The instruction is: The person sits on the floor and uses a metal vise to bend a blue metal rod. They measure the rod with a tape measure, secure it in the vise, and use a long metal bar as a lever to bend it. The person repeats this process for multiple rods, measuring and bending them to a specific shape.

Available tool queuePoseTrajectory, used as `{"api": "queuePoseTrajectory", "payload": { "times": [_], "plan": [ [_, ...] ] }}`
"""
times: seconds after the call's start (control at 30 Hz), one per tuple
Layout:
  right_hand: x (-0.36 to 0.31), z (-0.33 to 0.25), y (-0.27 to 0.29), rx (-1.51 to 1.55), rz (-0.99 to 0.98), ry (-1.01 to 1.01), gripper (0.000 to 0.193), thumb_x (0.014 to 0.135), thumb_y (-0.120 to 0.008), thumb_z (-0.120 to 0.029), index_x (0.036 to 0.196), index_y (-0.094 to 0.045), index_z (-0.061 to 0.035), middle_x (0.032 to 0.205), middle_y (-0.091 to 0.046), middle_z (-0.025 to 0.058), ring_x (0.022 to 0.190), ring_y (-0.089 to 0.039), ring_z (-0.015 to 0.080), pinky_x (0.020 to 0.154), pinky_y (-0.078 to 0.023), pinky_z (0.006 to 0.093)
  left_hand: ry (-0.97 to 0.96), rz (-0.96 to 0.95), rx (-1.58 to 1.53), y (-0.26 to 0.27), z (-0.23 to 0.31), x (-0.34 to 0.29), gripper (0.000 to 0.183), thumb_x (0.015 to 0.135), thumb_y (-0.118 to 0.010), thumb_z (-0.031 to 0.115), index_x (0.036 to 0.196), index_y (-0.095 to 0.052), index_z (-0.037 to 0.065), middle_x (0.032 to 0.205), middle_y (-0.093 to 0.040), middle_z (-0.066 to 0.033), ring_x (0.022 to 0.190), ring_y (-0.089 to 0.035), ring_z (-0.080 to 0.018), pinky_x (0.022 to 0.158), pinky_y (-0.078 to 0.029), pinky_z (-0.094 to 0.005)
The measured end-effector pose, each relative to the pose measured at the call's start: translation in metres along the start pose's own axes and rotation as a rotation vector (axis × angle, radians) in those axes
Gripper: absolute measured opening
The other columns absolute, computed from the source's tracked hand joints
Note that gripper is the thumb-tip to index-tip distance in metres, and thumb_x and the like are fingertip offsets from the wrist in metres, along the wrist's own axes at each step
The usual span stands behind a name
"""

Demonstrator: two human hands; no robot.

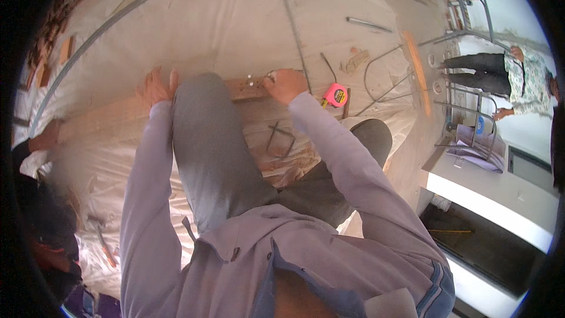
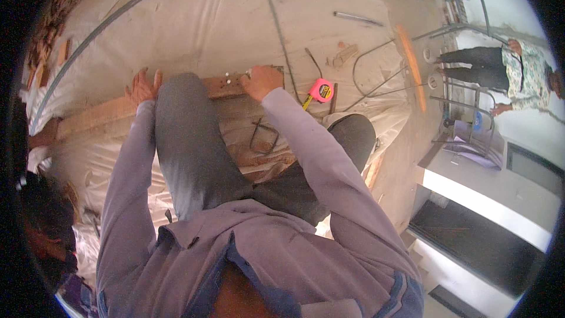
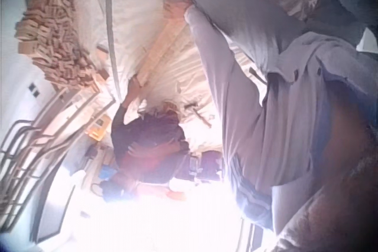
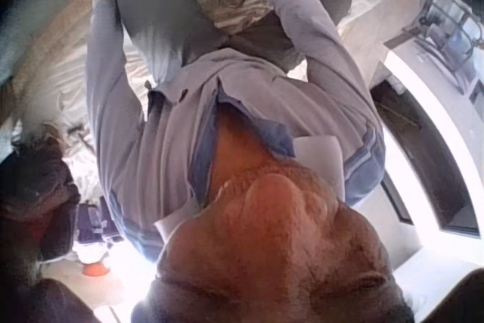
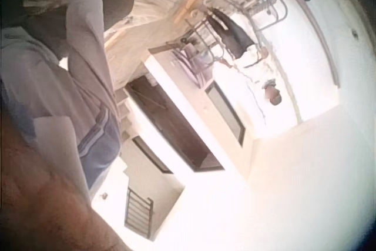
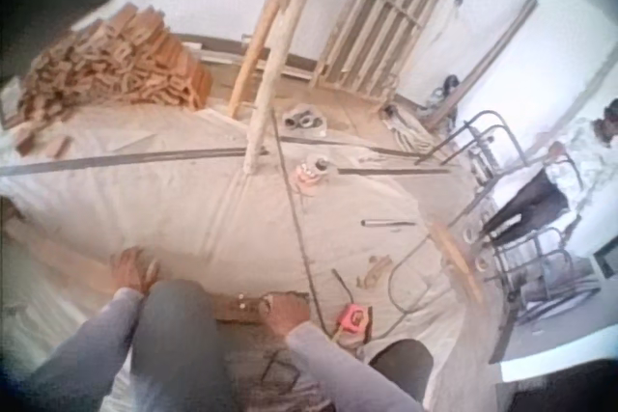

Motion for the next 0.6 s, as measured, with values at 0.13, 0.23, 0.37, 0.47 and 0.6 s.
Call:
{"api": "queuePoseTrajectory", "payload": {
  "times": [0.13,0.23,0.37,0.47,0.6],
  "plan": [
    [-0.001,0.008,-0.008,0.061,-0.032,-0.152,0.04,0.081,-0.054,-0.04,0.084,-0.068,-0.0022,0.086,-0.065,0.0232,0.086,-0.064,0.0385,0.078,-0.05,0.0466,0.002,-0.018,-0.019,0.001,0.012,0.002,0.066,0.081,-0.049,0.063,0.128,-0.05,0.016,0.132,-0.05,-0.0095,0.126,-0.043,-0.0234,0.109,-0.016,-0.0553],
    [0.004,0.02,-0.017,0.123,-0.073,-0.164,0.041,0.081,-0.053,-0.04,0.085,-0.068,-0.0017,0.087,-0.065,0.0227,0.087,-0.063,0.038,0.078,-0.05,0.0463,0.017,-0.062,-0.006,0.005,0.014,-0.001,0.067,0.081,-0.049,0.063,0.129,-0.049,0.017,0.133,-0.049,-0.0087,0.127,-0.042,-0.0232,0.109,-0.016,-0.0541],
    [-0.003,0.005,-0.021,0.093,0.037,-0.29,0.041,0.081,-0.05,-0.038,0.084,-0.067,-0.0002,0.087,-0.065,0.0221,0.085,-0.063,0.0377,0.077,-0.049,0.0461,-0.012,-0.07,0.011,-0.005,-0.004,-0.001,0.067,0.081,-0.047,0.064,0.13,-0.048,0.018,0.134,-0.049,-0.0073,0.127,-0.042,-0.0222,0.109,-0.017,-0.0534],
    [0.008,0.014,-0.017,0.117,-0.252,-0.129,0.041,0.08,-0.053,-0.038,0.087,-0.068,0.0,0.091,-0.066,0.0223,0.09,-0.063,0.0374,0.081,-0.049,0.047,-0.04,-0.015,0.092,-0.007,-0.001,0.002,0.068,0.081,-0.047,0.065,0.13,-0.049,0.019,0.131,-0.053,-0.0069,0.126,-0.044,-0.0223,0.108,-0.019,-0.0544],
    [-0.004,0.007,-0.031,0.13,-0.007,-0.19,0.041,0.082,-0.052,-0.037,0.086,-0.068,-0.0001,0.088,-0.065,0.0233,0.087,-0.064,0.0381,0.08,-0.05,0.0463,-0.051,0.017,0.083,-0.006,0.005,0.003,0.069,0.079,-0.047,0.067,0.129,-0.05,0.018,0.129,-0.054,-0.0072,0.125,-0.045,-0.0232,0.108,-0.02,-0.0549]
  ]
}}
Point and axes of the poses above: each hand's wrist, its own x-axis towards the middle knuckle, its own y-axis out of the back of the hand, z = x × y, the point moved 4 cm from there along x, towards the middle knuckle
